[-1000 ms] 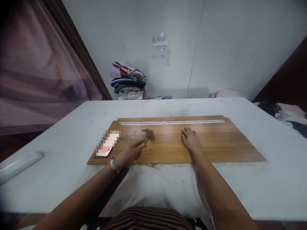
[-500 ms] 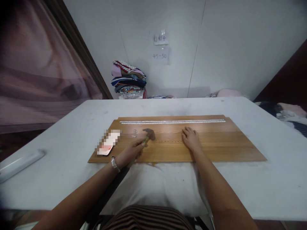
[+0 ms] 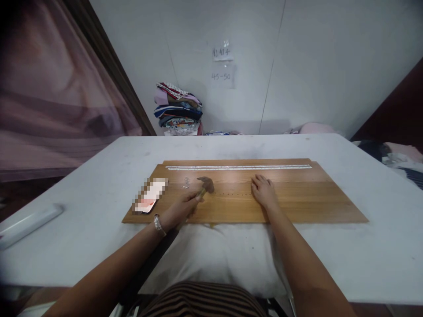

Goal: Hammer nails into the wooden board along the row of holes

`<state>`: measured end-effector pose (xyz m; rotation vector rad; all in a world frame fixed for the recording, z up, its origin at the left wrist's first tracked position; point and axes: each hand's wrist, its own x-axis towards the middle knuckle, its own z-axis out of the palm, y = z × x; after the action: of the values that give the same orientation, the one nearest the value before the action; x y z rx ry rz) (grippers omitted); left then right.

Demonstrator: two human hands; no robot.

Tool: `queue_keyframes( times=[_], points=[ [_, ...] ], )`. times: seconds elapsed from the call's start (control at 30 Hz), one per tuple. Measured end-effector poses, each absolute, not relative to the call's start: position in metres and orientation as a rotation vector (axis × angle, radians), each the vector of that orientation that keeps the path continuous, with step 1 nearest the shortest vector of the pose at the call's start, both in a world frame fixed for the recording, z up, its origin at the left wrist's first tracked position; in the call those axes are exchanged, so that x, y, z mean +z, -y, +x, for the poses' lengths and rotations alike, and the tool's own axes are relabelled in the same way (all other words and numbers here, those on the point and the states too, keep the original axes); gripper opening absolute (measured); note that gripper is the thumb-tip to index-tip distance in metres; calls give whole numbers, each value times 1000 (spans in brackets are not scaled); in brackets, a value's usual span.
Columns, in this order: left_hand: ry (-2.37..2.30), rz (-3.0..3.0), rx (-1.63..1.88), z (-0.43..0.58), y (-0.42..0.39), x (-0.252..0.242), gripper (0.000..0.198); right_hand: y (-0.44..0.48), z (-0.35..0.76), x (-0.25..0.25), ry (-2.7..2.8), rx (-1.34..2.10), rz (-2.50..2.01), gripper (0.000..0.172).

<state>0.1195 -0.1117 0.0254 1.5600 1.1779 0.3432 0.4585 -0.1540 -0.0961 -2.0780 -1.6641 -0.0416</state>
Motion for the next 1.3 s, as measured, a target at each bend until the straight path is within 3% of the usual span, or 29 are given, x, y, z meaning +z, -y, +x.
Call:
queue_keyframes(
  times=[0.3, 0.6, 0.63, 0.77, 0.83, 1.1, 1.3],
  points=[
    [-1157, 1535, 376, 119, 106, 27, 41, 154, 459, -95, 1639, 13, -2068, 39],
    [-1060, 1298, 640, 143, 82, 45, 33, 154, 433, -46, 1113, 501, -1725, 39],
    [-1026, 1256, 693, 149, 77, 46, 31, 155, 417, -39, 1134, 564, -1678, 37],
    [-933, 1066, 840, 179, 64, 50, 27, 160, 343, -16, 946, 1336, -1226, 40],
    [-889, 1014, 886, 194, 63, 49, 25, 161, 318, -7, 845, 1462, -1100, 40],
    [-781, 1070, 982, 221, 92, 30, 31, 165, 312, 24, 883, 1374, -1156, 46],
    [-980, 1708, 829, 168, 92, 1, 20, 193, 324, 29, 832, 1419, -1272, 43]
  ],
)
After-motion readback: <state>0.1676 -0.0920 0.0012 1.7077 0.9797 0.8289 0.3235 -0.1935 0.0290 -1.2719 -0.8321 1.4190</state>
